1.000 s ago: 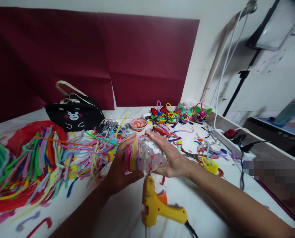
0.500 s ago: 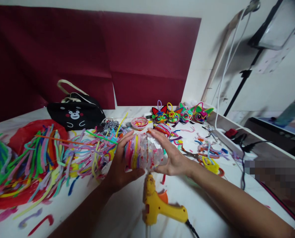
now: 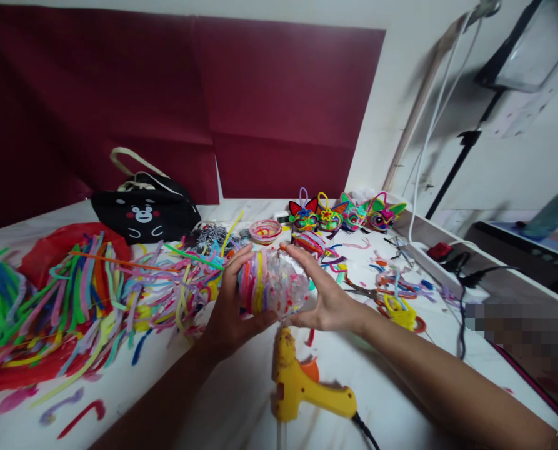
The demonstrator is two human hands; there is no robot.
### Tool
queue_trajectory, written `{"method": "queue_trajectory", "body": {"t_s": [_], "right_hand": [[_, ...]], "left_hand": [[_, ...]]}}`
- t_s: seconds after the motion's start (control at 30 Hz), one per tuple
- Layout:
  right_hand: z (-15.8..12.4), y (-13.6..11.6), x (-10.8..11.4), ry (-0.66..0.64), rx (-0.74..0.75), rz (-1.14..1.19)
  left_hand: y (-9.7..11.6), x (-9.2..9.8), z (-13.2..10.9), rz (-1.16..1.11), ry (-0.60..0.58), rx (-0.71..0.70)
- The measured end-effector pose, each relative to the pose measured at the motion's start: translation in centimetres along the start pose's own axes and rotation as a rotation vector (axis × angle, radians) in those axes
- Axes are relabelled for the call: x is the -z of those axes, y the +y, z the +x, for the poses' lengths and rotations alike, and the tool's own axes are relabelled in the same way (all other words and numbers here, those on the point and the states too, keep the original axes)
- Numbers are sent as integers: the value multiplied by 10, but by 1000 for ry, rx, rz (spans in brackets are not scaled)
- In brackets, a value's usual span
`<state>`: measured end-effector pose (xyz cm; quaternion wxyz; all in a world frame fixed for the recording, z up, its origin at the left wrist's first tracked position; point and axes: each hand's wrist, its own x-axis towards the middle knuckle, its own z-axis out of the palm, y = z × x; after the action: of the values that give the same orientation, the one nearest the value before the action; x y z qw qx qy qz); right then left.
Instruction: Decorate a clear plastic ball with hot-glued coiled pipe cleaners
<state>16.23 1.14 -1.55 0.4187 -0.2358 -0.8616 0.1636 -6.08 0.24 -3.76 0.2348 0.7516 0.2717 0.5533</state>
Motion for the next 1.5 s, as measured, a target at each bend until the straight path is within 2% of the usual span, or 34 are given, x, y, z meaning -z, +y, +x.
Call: {"method": "queue_trajectory", "body": {"t_s": [0.33, 0.53, 0.77, 1.0, 1.2, 1.5], "right_hand": [[-2, 0, 0, -21, -39, 10], [-1, 4, -1, 34, 70, -24], [1, 6, 0, 60, 200, -133], [2, 6, 0, 45, 277, -198], [3, 6, -1, 46, 263, -154], [-1, 7, 4, 42, 131, -94]], "left_hand": [[8, -4, -2, -45, 7, 162], [11, -3, 4, -107, -7, 222], [7, -1, 5, -140, -78, 147], [2, -4, 3, -221, -21, 207], [5, -3, 6, -179, 42, 172], [0, 2, 4, 39, 7, 49]]}}
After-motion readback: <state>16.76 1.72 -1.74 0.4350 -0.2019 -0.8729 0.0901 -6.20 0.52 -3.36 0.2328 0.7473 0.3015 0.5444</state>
